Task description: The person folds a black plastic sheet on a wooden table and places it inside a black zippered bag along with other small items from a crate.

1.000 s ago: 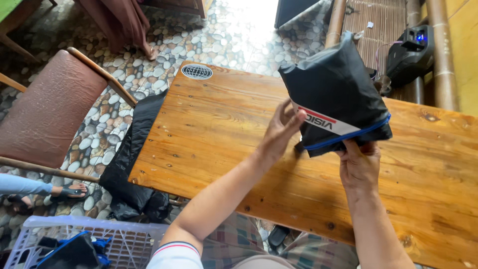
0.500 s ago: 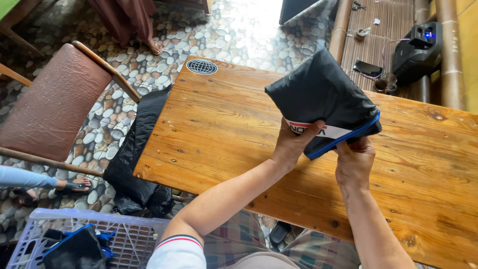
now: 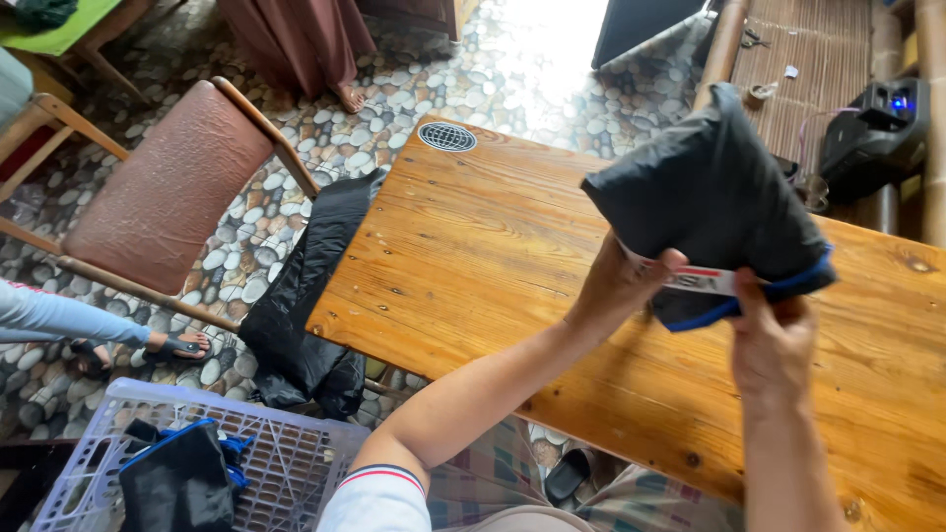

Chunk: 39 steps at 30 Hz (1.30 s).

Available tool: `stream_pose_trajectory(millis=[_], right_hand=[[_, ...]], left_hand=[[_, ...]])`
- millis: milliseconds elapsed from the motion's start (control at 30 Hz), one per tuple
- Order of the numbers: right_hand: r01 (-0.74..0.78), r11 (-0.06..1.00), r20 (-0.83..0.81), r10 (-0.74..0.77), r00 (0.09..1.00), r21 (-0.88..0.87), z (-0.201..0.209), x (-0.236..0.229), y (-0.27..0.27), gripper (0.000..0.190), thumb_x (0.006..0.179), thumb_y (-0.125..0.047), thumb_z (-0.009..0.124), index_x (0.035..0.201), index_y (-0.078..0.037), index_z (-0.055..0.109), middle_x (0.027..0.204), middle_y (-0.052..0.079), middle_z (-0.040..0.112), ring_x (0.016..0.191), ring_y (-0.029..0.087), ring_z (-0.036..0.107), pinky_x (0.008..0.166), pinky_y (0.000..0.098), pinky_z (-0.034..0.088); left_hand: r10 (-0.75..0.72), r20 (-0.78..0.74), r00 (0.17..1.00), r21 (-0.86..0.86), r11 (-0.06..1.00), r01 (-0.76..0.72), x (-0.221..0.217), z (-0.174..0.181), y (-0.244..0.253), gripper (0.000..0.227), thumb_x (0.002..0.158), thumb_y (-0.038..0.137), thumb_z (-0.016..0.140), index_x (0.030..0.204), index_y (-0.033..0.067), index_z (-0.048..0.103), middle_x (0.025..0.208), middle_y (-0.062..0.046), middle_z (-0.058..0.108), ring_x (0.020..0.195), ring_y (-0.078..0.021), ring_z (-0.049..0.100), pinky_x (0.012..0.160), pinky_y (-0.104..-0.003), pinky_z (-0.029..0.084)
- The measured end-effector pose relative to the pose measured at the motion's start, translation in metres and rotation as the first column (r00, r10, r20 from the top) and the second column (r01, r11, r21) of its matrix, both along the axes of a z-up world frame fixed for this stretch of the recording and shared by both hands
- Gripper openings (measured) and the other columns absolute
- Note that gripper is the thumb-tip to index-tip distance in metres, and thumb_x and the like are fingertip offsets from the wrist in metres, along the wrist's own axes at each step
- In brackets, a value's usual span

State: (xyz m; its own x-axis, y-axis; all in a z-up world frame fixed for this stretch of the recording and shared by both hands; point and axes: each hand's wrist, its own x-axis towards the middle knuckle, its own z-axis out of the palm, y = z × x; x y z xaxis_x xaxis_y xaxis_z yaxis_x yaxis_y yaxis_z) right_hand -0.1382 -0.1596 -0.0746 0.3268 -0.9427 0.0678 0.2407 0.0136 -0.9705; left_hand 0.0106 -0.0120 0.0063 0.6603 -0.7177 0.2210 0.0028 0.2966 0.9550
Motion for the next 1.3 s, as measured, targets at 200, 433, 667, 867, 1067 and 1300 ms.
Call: stream_pose_trajectory(millis=[200, 433, 667, 867, 1067, 1300], right_hand=[[-0.133, 0.959, -0.309, 0.051, 0.95, -0.25, 0.047, -0.051, -0.015, 0.031, 0.099, -0.023, 0.077, 0.126, -0.013, 0.066, 0.127, -0.004, 0.068, 0.117, 0.005, 0.063, 0.107, 0.0226, 0.053], [-0.212, 0.941, -0.614, 0.007, 0.789, -0.263, 0.103, -0.047, 0.029, 0.057, 0.094, -0.015, 0.074, 0.065, -0.018, 0.025, 0.063, -0.009, 0.017, 0.063, 0.004, 0.021, 0.062, 0.0272, 0.014], [-0.38, 0.893, -0.659, 0.138, 0.739, -0.24, 0.103, -0.07, 0.0, 0.021, 0.092, -0.017, 0.078, 0.085, -0.008, 0.061, 0.084, -0.004, 0.048, 0.078, 0.008, 0.042, 0.069, 0.0272, 0.035], [-0.53, 0.833, -0.833, 0.176, 0.524, -0.158, 0.162, -0.066, 0.012, 0.024, 0.088, -0.016, 0.078, 0.11, -0.009, 0.081, 0.092, 0.001, 0.077, 0.083, 0.012, 0.067, 0.07, 0.0283, 0.054], [-0.729, 0.631, -0.938, 0.007, 0.347, -0.265, 0.185, -0.069, 0.006, 0.02, 0.086, -0.029, 0.076, 0.101, -0.016, 0.079, 0.092, -0.001, 0.079, 0.079, 0.015, 0.072, 0.067, 0.0315, 0.052], [-0.865, 0.441, -0.934, -0.349, 0.083, -0.241, 0.226, -0.053, 0.036, 0.039, 0.089, -0.045, 0.061, 0.124, -0.029, 0.066, 0.122, -0.014, 0.073, 0.097, 0.023, 0.075, 0.068, 0.0462, 0.062]], left_hand=[[-0.278, -0.271, 0.922, 0.07, 0.949, 0.307, 0.066, 0.045, 0.03, 0.115, 0.066, 0.055, 0.072, 0.161, 0.0085, 0.028, 0.147, -0.022, 0.054, 0.134, -0.0229, 0.055, 0.114, -0.032, 0.043], [-0.363, -0.067, 0.929, 0.377, 0.853, 0.36, 0.065, 0.061, 0.049, 0.085, 0.061, 0.054, 0.075, 0.133, 0.0096, 0.065, 0.12, -0.005, 0.074, 0.107, -0.0133, 0.067, 0.089, -0.027, 0.056], [-0.462, -0.175, 0.869, 0.059, 0.876, 0.478, 0.063, -0.004, 0.03, 0.067, 0.08, 0.036, 0.08, 0.135, 0.0043, 0.06, 0.13, -0.007, 0.068, 0.12, -0.0144, 0.06, 0.103, -0.03, 0.051], [-0.477, 0.002, 0.879, 0.038, 0.878, 0.477, 0.057, 0.015, 0.036, 0.046, 0.086, 0.018, 0.084, 0.128, 0.0108, 0.068, 0.121, 0.0, 0.071, 0.108, -0.0055, 0.063, 0.095, -0.018, 0.053], [-0.569, 0.222, 0.792, 0.19, 0.822, 0.537, 0.053, 0.009, 0.031, 0.045, 0.088, 0.022, 0.081, 0.129, 0.0098, 0.067, 0.125, -0.002, 0.069, 0.118, -0.0106, 0.062, 0.104, -0.023, 0.048], [-0.455, 0.6, 0.658, 0.174, 0.877, 0.448, 0.01, 0.051, 0.017, 0.059, 0.087, 0.04, 0.078, 0.134, 0.0123, 0.057, 0.12, -0.005, 0.073, 0.107, -0.018, 0.07, 0.094, -0.031, 0.055]])
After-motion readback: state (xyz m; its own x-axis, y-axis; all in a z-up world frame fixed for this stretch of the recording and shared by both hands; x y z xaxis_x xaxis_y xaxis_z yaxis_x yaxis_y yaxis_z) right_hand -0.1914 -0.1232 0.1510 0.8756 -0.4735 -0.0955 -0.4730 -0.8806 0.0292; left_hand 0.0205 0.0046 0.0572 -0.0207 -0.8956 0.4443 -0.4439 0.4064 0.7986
